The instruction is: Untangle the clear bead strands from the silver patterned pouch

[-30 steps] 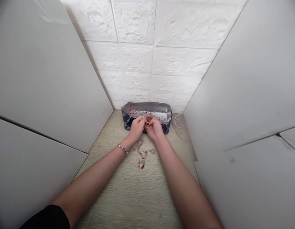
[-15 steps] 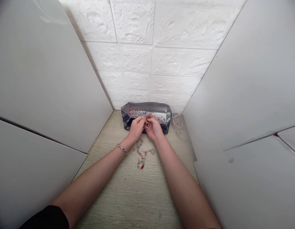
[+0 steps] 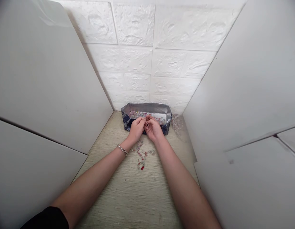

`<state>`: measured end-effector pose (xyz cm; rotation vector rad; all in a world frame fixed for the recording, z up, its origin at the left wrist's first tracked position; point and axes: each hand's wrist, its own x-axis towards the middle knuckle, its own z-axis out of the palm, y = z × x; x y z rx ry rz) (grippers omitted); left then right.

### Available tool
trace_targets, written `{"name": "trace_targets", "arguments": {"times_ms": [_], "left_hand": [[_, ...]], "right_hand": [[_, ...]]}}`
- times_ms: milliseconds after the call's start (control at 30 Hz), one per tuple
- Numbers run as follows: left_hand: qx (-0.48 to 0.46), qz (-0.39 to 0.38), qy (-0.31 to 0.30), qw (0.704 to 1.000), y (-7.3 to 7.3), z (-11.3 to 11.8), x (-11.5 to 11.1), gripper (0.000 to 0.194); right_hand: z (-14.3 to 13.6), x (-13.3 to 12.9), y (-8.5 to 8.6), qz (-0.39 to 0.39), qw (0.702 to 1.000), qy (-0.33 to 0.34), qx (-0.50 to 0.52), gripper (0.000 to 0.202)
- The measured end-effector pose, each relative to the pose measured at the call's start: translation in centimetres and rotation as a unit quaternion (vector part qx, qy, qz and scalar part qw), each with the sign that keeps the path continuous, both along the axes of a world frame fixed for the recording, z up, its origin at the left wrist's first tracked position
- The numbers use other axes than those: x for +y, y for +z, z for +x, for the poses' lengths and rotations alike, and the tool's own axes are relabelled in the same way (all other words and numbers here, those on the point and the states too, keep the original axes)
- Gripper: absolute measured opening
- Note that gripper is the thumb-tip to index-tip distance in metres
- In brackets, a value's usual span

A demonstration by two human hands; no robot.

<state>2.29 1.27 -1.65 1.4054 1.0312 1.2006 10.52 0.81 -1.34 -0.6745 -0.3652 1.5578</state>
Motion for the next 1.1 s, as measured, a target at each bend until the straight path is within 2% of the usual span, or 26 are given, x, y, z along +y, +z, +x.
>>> {"name": "trace_targets", "arguments": {"times_ms": [333,567,833,1100], "left_hand": [[0.007,0.009,0.01,1.0,-0.23,-0.02,0.11,0.022],[-0.011,0.005,0.002,1.0,0.31,-0.05,-0.21,0.021],[-0.036,0.002,0.044,0.998,0.71,-0.15,-0.42,0.018],[-0.044,0.003,0.047,0.998,0.47,-0.2,-0.31,0.017]], "right_hand": [[0.0,0.19,-0.18,-0.003,1.0,-0.016,0.012,0.031],[-0.17,0.55,-0.68,0.001,0.998,-0.068,0.0,0.026],[-0.21,0.46,-0.73,0.012,0.999,-0.045,0.005,0.035],[-0.21,0.25,-0.29,0.003,0.999,-0.032,-0.007,0.035]]}}
